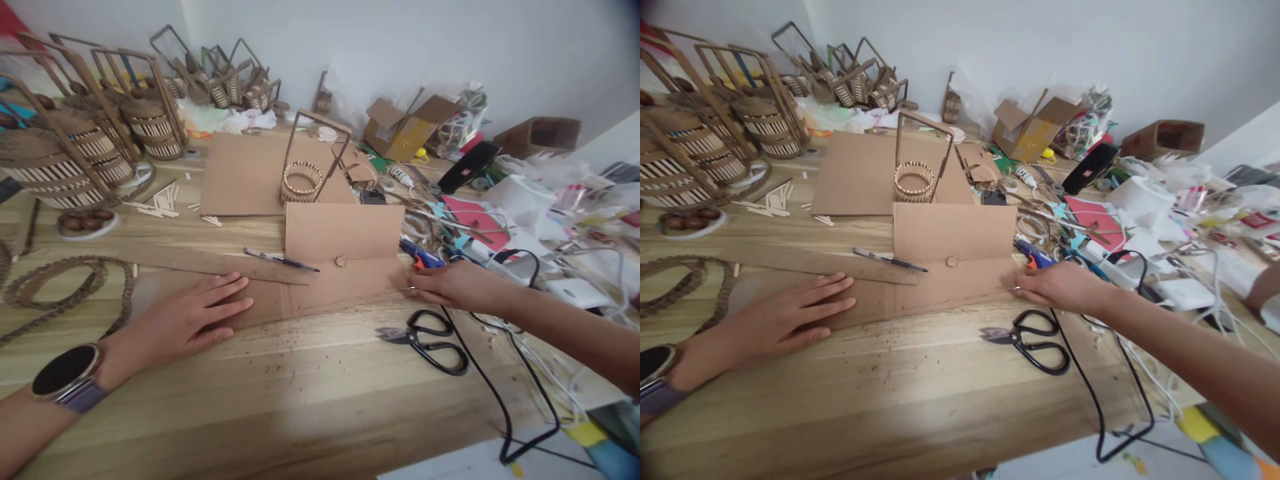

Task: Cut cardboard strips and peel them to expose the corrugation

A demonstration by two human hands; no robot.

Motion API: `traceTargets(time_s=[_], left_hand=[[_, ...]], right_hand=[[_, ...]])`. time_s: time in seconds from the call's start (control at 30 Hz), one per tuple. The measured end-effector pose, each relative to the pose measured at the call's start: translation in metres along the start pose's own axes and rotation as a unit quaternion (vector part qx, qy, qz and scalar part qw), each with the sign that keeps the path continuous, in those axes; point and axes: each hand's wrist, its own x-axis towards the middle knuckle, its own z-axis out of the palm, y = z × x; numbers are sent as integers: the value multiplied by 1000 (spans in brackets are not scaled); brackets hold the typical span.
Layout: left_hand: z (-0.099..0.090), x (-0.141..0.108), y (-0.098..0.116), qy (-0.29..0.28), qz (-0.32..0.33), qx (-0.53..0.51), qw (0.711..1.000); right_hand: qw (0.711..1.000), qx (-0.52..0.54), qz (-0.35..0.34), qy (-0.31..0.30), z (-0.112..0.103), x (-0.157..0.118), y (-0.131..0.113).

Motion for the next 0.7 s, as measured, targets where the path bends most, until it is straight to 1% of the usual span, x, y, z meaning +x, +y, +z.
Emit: traceTargets(time_s=[0.07,0.13,0.27,0.33,0.4,0.47,0.53,0.7], left_hand=[[-1,1,2,0,3,3,1000],[-3,1,5,-2,-2,6,1000],[-6,2,10,-9,-11,6,1000],[-7,3,11,-14,-7,10,1000],[-8,4,12,-20,-1,14,1000],[-8,4,13,-25,0,15,1000],[-9,5,13,-28,-2,11,1000],[-11,6,14,-26,1,-3,1000]], right_hand=[[1000,0,-16,-3,-2,10,-11],[1000,-2,-25,7,-4,27,-31],[998,-7,-51,24,-17,75,-88],[998,1,-62,0,-28,99,-115],[997,10,-80,-13,-39,120,-135],[995,17,-96,-31,-48,136,-148],[993,19,-106,-52,-56,147,-155],[991,11,-98,-94,-69,156,-163]])
